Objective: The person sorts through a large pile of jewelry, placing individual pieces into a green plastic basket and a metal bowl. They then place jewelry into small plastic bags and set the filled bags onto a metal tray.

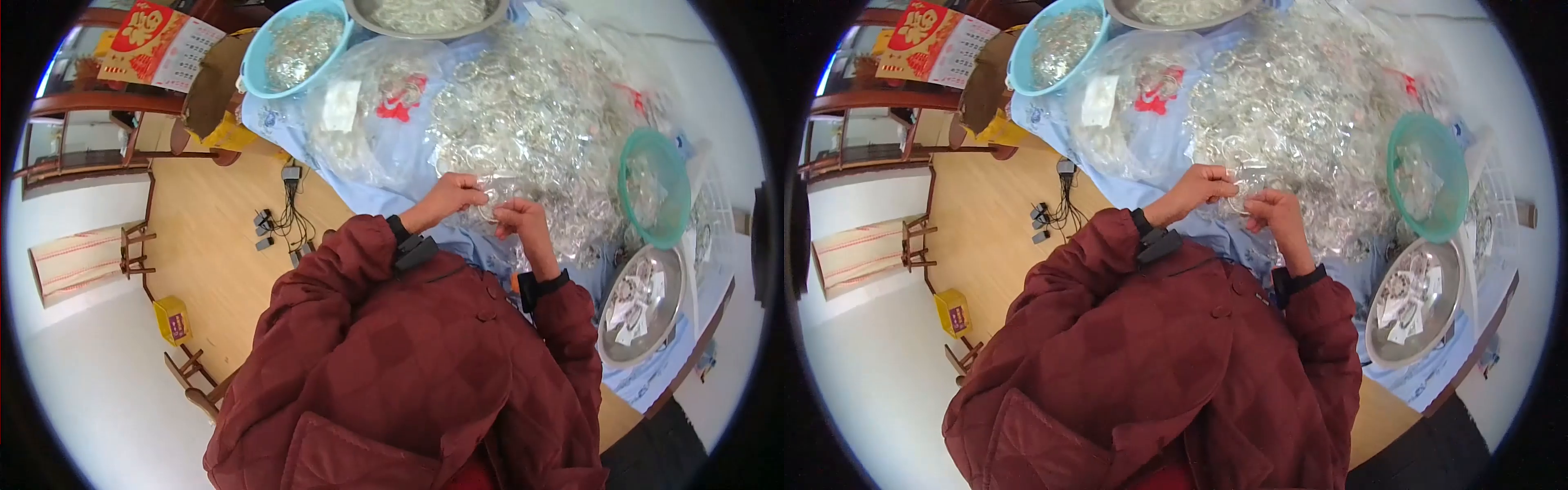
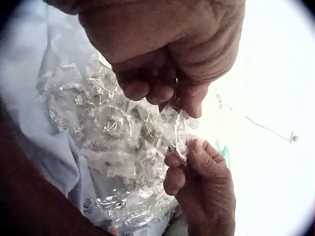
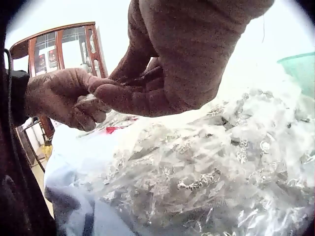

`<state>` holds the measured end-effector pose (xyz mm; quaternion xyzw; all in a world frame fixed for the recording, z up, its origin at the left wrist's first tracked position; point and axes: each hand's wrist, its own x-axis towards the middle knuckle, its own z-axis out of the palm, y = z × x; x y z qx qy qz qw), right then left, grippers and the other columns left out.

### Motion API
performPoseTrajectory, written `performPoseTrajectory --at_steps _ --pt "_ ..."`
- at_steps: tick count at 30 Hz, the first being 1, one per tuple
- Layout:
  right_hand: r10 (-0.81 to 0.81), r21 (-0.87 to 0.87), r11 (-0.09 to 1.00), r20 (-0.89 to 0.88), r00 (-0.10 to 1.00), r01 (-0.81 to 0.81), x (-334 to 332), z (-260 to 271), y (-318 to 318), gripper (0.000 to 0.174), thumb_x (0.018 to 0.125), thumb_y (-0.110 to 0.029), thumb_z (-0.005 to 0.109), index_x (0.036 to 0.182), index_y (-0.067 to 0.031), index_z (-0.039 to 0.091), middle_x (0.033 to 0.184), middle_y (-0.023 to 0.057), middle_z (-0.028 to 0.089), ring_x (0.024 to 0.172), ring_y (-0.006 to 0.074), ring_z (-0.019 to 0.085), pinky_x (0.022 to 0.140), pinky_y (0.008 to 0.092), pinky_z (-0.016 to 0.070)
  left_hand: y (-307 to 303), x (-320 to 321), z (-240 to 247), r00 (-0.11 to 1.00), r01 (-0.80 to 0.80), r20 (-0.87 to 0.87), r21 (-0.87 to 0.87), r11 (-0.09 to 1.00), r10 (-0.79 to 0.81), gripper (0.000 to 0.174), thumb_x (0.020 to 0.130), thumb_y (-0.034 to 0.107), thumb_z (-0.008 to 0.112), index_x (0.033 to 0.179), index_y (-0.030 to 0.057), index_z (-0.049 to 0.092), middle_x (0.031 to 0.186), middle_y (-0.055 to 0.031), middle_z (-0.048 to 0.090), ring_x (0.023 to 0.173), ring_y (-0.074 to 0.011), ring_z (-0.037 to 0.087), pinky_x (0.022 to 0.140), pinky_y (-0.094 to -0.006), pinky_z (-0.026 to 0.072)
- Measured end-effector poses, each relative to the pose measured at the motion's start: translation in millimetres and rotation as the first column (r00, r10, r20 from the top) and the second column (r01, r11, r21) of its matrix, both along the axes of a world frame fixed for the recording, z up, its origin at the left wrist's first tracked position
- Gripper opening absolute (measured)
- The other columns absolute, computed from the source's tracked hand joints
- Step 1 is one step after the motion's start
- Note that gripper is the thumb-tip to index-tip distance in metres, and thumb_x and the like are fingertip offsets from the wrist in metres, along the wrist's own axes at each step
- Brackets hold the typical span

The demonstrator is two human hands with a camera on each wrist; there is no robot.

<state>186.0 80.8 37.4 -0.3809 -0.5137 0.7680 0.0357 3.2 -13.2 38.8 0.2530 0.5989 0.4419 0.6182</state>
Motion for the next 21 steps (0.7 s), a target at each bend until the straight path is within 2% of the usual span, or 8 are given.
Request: performPoseTrajectory --at_steps 2,5,7,9,14,17,18,21 --pt "-0.060 -0.004 0.998 0.026 0.998 0.060 -3 3 -1 0.018 0.082 -0.014 0.059 0.091 0.0006 0.062 0.076 0.0081 0.064 0.057 0.0121 0.059 0.052 0.0239 0.0487 -3 -13 -4 1.000 -0.007 0.007 -0.020 1.000 0.007 0.017 0.078 0.017 0.063 0.090 0.0053 0.060 0.070 0.0025 0.052 0.059 -0.0061 0.045 0.053 -0.0215 0.0369" --pt "-0.127 -0.001 0.992 0.007 0.992 0.127 3 -1 3 0.018 0.082 -0.014 0.059 0.093 0.0001 0.062 0.076 0.0083 0.065 0.058 0.0122 0.060 0.053 0.0241 0.0493 -15 -47 -4 0.921 -0.387 -0.029 0.009 0.922 0.387 0.017 0.079 0.017 0.062 0.090 0.0041 0.060 0.071 0.0007 0.055 0.058 -0.0074 0.047 0.053 -0.0219 0.0376" --pt "-0.226 -0.007 0.974 -0.038 0.973 0.226 13 -9 3 0.018 0.083 -0.014 0.058 0.095 -0.0004 0.061 0.077 0.0085 0.065 0.060 0.0126 0.061 0.055 0.0244 0.0500 -28 -88 -19 0.772 -0.632 0.091 0.212 0.745 0.629 0.017 0.079 0.015 0.060 0.093 0.0035 0.060 0.075 -0.0011 0.057 0.059 -0.0084 0.049 0.055 -0.0222 0.0392" --pt "-0.239 -0.015 0.971 -0.018 0.971 0.238 21 -15 3 0.019 0.083 -0.014 0.058 0.096 -0.0005 0.061 0.077 0.0085 0.065 0.061 0.0128 0.061 0.055 0.0244 0.0502 -36 -105 -13 0.621 -0.781 0.129 0.021 0.624 0.773 0.017 0.081 0.013 0.058 0.095 0.0034 0.059 0.081 -0.0025 0.060 0.063 -0.0093 0.051 0.058 -0.0225 0.0413" --pt "-0.270 -0.043 0.962 0.014 0.963 0.270 32 -21 7 0.019 0.083 -0.013 0.057 0.098 -0.0008 0.060 0.079 0.0084 0.065 0.063 0.0136 0.062 0.058 0.0246 0.0507 -33 -88 -24 0.818 -0.569 0.039 -0.089 0.817 0.574 0.022 0.082 0.016 0.058 0.100 0.0033 0.057 0.088 -0.0045 0.062 0.071 -0.0103 0.054 0.064 -0.0239 0.0441" --pt "-0.287 -0.049 0.956 0.033 0.957 0.288 34 -21 4 0.019 0.084 -0.013 0.057 0.098 -0.0008 0.060 0.080 0.0083 0.065 0.064 0.0139 0.062 0.058 0.0246 0.0508 -8 -71 -44 0.890 -0.394 -0.247 0.006 0.919 0.383 0.030 0.080 0.018 0.059 0.105 0.0026 0.056 0.094 -0.0099 0.062 0.081 -0.0152 0.057 0.072 -0.0272 0.0455" --pt "-0.294 -0.044 0.954 0.035 0.955 0.295 36 -20 3 0.019 0.084 -0.013 0.057 0.098 -0.0008 0.060 0.081 0.0083 0.065 0.064 0.0140 0.062 0.058 0.0247 0.0508 -4 -66 -53 0.897 -0.386 -0.234 -0.006 0.923 0.374 0.030 0.080 0.018 0.059 0.105 0.0026 0.056 0.094 -0.0099 0.062 0.081 -0.0152 0.057 0.072 -0.0272 0.0455" --pt "-0.317 -0.033 0.947 0.036 0.948 0.318 44 -23 4 0.019 0.084 -0.013 0.056 0.098 -0.0006 0.060 0.080 0.0085 0.065 0.063 0.0139 0.062 0.057 0.0246 0.0508 25 -65 -79 0.610 -0.143 -0.712 0.333 0.932 0.348 0.045 0.076 0.022 0.063 0.114 0.0022 0.052 0.107 -0.0179 0.056 0.096 -0.0247 0.054 0.082 -0.0337 0.0432"
